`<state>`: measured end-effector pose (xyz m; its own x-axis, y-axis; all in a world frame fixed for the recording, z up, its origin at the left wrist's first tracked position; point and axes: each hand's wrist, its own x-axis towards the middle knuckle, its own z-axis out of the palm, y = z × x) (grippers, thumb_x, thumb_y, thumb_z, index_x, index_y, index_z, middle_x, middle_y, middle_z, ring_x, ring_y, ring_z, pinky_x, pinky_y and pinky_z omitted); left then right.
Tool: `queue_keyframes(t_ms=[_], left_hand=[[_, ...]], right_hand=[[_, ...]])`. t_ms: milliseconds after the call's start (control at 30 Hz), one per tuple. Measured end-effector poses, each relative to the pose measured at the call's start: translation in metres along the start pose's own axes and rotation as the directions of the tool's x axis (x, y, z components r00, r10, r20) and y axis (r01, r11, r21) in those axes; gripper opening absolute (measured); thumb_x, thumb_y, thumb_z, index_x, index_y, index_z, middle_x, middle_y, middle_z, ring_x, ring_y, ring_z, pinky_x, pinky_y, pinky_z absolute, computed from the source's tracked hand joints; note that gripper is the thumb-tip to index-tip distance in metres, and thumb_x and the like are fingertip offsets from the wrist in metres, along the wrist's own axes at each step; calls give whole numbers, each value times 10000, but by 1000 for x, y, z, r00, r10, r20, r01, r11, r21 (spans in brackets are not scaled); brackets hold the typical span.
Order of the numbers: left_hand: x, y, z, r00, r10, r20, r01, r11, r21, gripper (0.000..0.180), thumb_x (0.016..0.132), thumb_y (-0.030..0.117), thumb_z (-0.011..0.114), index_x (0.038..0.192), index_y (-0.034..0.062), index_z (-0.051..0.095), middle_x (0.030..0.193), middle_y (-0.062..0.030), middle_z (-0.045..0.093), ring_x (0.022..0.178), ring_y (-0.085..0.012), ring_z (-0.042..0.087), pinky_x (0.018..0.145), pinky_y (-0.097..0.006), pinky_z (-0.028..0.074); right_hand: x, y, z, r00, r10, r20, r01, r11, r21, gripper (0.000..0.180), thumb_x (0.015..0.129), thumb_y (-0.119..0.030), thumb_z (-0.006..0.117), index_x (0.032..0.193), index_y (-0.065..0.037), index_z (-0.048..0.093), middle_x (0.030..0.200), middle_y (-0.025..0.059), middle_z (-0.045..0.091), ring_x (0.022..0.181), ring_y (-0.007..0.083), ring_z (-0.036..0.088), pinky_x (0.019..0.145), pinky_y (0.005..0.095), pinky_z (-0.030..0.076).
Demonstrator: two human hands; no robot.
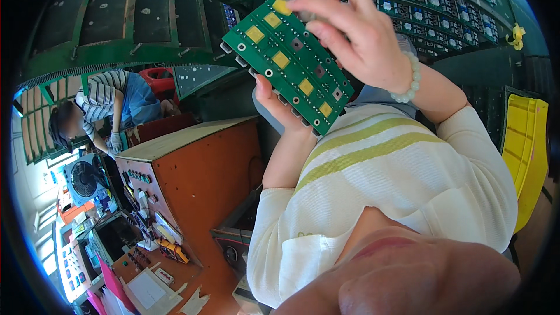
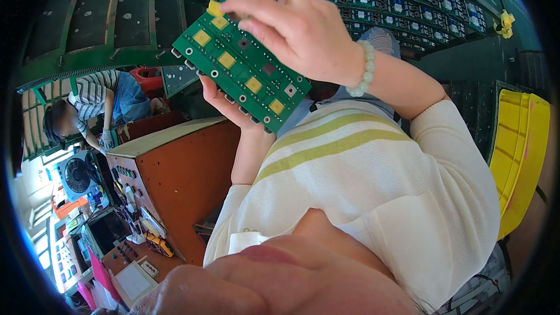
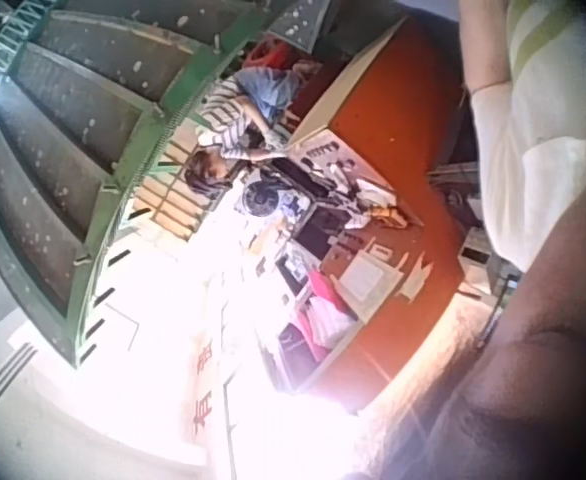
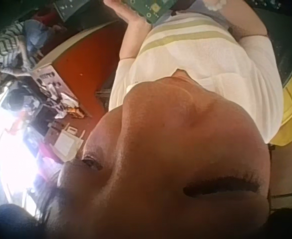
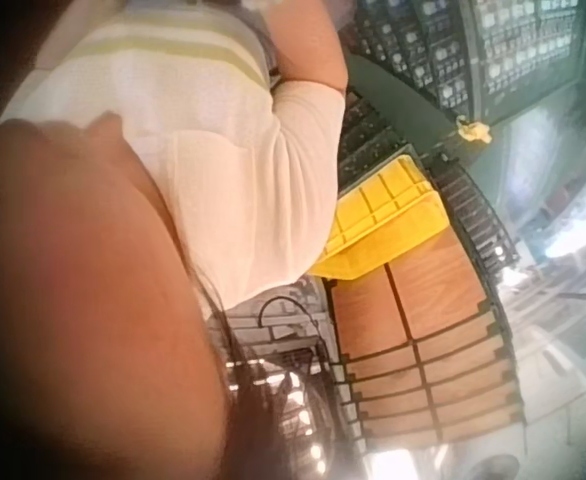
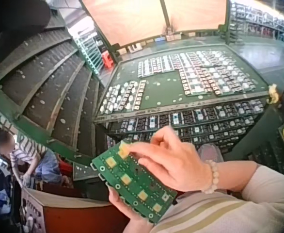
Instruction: The person holds a green circuit board and wipes its surface with a yellow cloth. They flip the board over to clean the other side, then use a small tool to scrape or clean specific components. The person repeats this process with multiple boards, placing them on a nearby rack after cleaning.
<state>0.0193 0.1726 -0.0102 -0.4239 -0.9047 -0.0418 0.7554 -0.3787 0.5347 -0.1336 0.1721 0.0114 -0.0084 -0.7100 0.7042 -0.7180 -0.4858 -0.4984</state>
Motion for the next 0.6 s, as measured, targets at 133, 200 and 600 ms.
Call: queue_keyframes(t_ms=[133, 200, 600], left_hand=[[0, 0, 3, 998, 28, -63, -18, 988, 154, 834, 840, 698, 393, 1405, 84, 409, 1291, -108, 529, 1152, -252, 564, 926, -413, 508], [1, 0, 4, 996, 43, -81, -31, 989, 147, 830, 837, 700, 397, 1392, 84, 421, 1277, -103, 533, 1139, -245, 568, 917, -404, 508], [-2, -4, 2, 998, 43, -54, -28, 969, 246, 862, 808, 721, 420, 1376, 72, 430, 1289, -112, 515, 1161, -245, 553, 924, -402, 498]], right_hand=[[-1, 5, 15, 1000, 7, -29, -8, 999, -52, 267, 896, -193, 667, 1155, -256, 658, 913, 42, 537, 586, 157, 624, 497, 283, 511], [-3, 5, 15, 996, 46, 78, -46, 999, -11, 318, 893, -152, 658, 1201, -231, 648, 906, 54, 514, 650, 173, 607, 556, 287, 508], [-4, 2, 16, 993, 78, 85, -81, 996, 30, 333, 894, -116, 650, 1215, -204, 653, 881, 61, 503, 648, 194, 588, 596, 307, 499]])
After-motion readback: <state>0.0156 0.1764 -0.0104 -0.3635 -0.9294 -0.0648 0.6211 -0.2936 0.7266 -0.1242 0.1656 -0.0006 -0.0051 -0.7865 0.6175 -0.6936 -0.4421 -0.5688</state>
